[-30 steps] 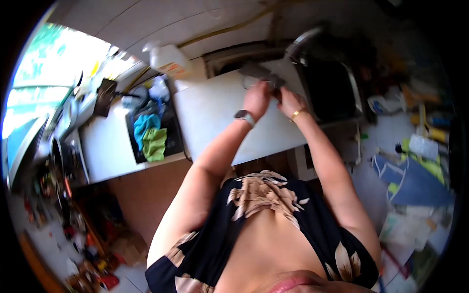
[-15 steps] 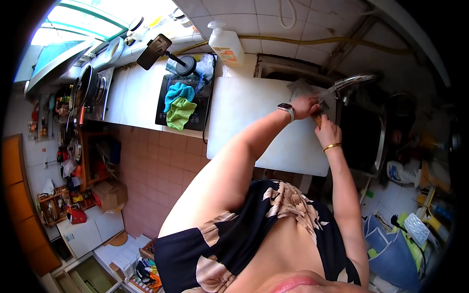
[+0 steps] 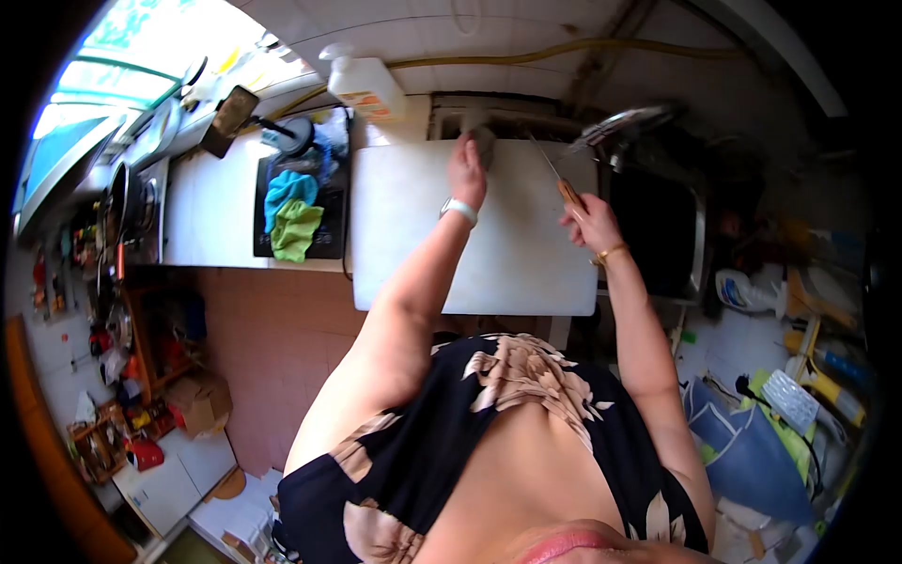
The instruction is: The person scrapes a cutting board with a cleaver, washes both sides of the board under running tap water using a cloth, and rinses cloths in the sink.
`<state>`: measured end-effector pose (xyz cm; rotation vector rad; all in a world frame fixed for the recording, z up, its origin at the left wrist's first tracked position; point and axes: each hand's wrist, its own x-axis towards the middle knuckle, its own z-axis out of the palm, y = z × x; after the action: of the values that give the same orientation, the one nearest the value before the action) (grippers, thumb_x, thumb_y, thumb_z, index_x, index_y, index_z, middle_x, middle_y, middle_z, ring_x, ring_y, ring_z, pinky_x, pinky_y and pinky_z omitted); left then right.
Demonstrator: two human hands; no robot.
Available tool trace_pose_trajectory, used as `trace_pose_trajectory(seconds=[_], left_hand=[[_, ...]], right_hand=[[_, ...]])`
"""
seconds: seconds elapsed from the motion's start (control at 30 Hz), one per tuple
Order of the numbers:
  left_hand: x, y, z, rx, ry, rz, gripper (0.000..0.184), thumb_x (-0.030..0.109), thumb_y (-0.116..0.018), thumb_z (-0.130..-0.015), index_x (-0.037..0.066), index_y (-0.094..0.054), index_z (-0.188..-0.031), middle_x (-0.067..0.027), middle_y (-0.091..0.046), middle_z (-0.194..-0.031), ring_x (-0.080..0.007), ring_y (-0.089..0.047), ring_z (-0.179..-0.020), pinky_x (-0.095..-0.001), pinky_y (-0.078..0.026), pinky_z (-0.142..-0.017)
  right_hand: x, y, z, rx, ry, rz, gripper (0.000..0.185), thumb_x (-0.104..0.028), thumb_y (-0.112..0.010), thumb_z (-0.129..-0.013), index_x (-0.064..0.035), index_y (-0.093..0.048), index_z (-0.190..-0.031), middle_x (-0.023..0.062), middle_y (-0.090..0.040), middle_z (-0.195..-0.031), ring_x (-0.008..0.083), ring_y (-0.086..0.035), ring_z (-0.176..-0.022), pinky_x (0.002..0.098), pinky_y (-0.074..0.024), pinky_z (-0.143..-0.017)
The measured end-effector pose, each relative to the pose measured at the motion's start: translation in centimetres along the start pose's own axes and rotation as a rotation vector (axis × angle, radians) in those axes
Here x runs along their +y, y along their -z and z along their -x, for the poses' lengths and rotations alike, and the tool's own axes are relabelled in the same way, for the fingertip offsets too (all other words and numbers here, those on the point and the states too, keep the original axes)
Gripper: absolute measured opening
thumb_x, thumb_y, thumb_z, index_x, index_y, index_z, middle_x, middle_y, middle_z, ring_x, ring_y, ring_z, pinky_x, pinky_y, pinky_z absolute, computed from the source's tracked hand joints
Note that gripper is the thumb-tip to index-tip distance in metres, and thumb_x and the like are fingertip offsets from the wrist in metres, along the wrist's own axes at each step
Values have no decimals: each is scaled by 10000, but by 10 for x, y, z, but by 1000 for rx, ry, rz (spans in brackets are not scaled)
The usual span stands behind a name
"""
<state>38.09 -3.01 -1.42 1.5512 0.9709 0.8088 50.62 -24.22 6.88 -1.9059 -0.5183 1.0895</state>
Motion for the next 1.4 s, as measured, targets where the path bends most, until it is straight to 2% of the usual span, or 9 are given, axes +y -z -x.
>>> trace_pose_trajectory(seconds=[0.03,0.1,0.37,0.63,0.83,0.97,1.23,1.3,1.4], left_hand=[[-1,0,9,50,-143,19,384,238,-417,-1016,-27,-541,-1265,-202,-600,-1238,-298,-572,-1145,-349,-425,-988],[14,-6,39,0,-196,-31,365,217,-432,-1005,-13,-542,-1267,-209,-598,-1231,-327,-567,-1146,-366,-431,-983],[58,-37,89,-563,-381,-141,536,314,-414,-997,-39,-379,-1399,-302,-392,-1415,-428,-354,-1340,-405,-302,-1104],[-7,-65,38,-659,-126,-17,698,497,-289,-1013,-41,-263,-1458,-256,-287,-1507,-362,-238,-1424,-368,-203,-1155],[14,-54,16,-541,149,27,749,551,-225,-1003,-75,-398,-1378,-268,-403,-1433,-363,-340,-1373,-356,-258,-1128],[16,-48,53,-480,-118,-127,694,496,-280,-1014,-73,-358,-1403,-278,-388,-1438,-387,-338,-1366,-362,-271,-1119],[1,-64,41,-368,-58,-22,709,509,-267,-1018,-65,-320,-1431,-227,-320,-1504,-332,-275,-1413,-344,-204,-1152],[-7,-65,25,-414,289,331,860,673,-204,-955,7,-217,-1498,-136,-227,-1564,-262,-183,-1453,-347,-129,-1174],[-24,-51,0,-382,436,401,898,680,-290,-941,-3,-153,-1507,-125,-220,-1570,-258,-232,-1437,-375,-197,-1158]], right_hand=[[0,1,-5,19,-10,4,226,-231,-559,-933,-11,-606,-957,71,-653,-752,120,-561,-492,258,-453,-451],[7,0,-17,-84,-114,-588,266,-275,-552,-938,-13,-595,-916,78,-646,-734,134,-556,-491,261,-451,-442],[2,-4,-30,-8,-229,-720,277,-296,-539,-942,-28,-598,-898,62,-591,-669,139,-533,-486,280,-437,-431],[-1,-5,-8,-81,-137,-762,278,-289,-529,-954,-17,-560,-1003,45,-521,-680,118,-468,-465,265,-405,-423],[-15,-3,12,-137,-118,-757,301,-302,-523,-961,-9,-558,-1021,52,-529,-696,108,-472,-468,261,-405,-425],[-9,-4,5,-117,-164,-737,304,-292,-485,-987,-16,-575,-1077,31,-533,-707,80,-461,-484,227,-386,-445],[-9,-15,29,-89,-118,-531,264,-263,-504,-984,-7,-545,-1032,16,-533,-673,77,-477,-451,231,-379,-391],[-11,-12,41,-112,-126,-530,240,-248,-544,-959,-18,-521,-897,43,-546,-653,87,-482,-432,242,-387,-375],[14,16,74,-113,-107,-457,209,-242,-552,-962,-43,-537,-901,10,-544,-649,65,-473,-434,225,-371,-373]])
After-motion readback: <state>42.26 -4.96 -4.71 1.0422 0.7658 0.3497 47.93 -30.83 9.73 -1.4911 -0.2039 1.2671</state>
